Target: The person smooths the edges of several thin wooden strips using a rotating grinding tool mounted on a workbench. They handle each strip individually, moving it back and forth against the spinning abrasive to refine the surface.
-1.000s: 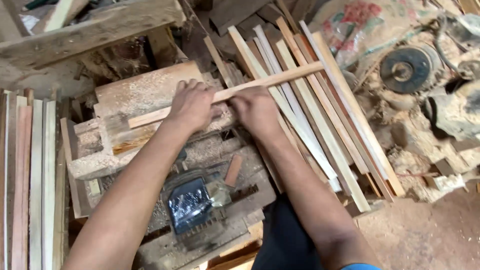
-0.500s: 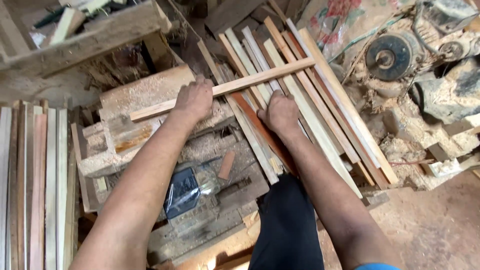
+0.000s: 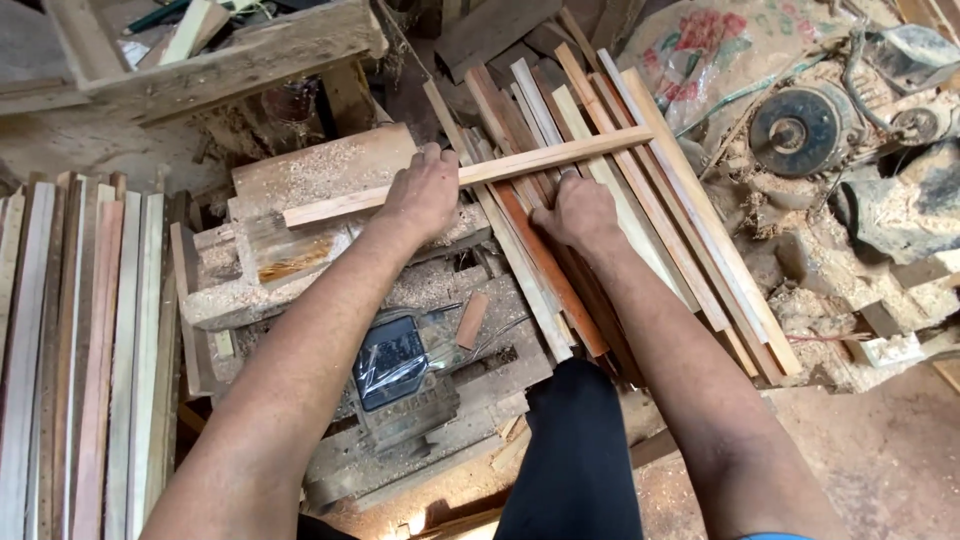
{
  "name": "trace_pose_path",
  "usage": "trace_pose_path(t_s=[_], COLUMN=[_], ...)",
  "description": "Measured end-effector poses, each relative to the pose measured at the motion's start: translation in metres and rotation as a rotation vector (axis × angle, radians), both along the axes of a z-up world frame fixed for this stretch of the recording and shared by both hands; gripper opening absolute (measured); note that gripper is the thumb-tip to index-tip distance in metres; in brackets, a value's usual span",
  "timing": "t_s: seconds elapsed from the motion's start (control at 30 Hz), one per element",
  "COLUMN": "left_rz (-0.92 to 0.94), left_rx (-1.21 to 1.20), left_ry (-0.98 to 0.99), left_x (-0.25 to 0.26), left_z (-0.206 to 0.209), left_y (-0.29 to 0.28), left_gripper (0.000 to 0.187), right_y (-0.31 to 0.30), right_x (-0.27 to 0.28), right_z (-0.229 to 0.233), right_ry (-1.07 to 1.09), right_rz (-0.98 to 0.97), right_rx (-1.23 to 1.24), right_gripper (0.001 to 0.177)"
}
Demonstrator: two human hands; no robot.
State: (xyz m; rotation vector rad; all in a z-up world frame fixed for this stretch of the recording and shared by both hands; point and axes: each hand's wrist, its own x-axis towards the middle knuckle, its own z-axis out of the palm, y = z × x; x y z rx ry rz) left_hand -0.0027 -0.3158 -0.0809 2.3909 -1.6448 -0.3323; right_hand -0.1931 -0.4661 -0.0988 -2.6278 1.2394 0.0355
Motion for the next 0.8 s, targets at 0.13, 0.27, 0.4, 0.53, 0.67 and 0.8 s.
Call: trace_pose_path(t_s=[0.13,0.27,0.4,0.53,0.67,0.8], left_rz=[0.042,0.002,0.0,-0.017,0.001,0.048], left_rx=[-0.037,-0.014,-0.039,-0.057,-0.093,-0.126], left_ry=[0.024,0.041,0.055,0.068,0.074,0.085], left_x=[-0.004,-0.004,-0.01,-0.013,-0.01,-0.005], left_z=[0.01,0.002,0.016,0.031,0.042,0.052], left_y=[0.002,0.005,-0.003,0.002,0.005,0.011], left_gripper=[0.055,0.057,0.056,0.057,0.043,0.035], right_y=[0.004,0.021,0.003,0.037,0.044,0.074], right_x=[0.007,0.003,0.005,-0.001,0.013,0.038], right_z=[-0.007,0.011,-0.005,0.035,0.055,0.046], right_ry=[0.02,-0.036,-0.198,-0.268,-0.275,-0.314], right_rz=[0.007,-0.007,-0.1,-0.093,-0.126,-0.119], right_rx=[0.007,0.092,0.18,0.237,0.296,0.353], right_gripper=[0.06,0.052,0.044,0.039,0.048,0.043])
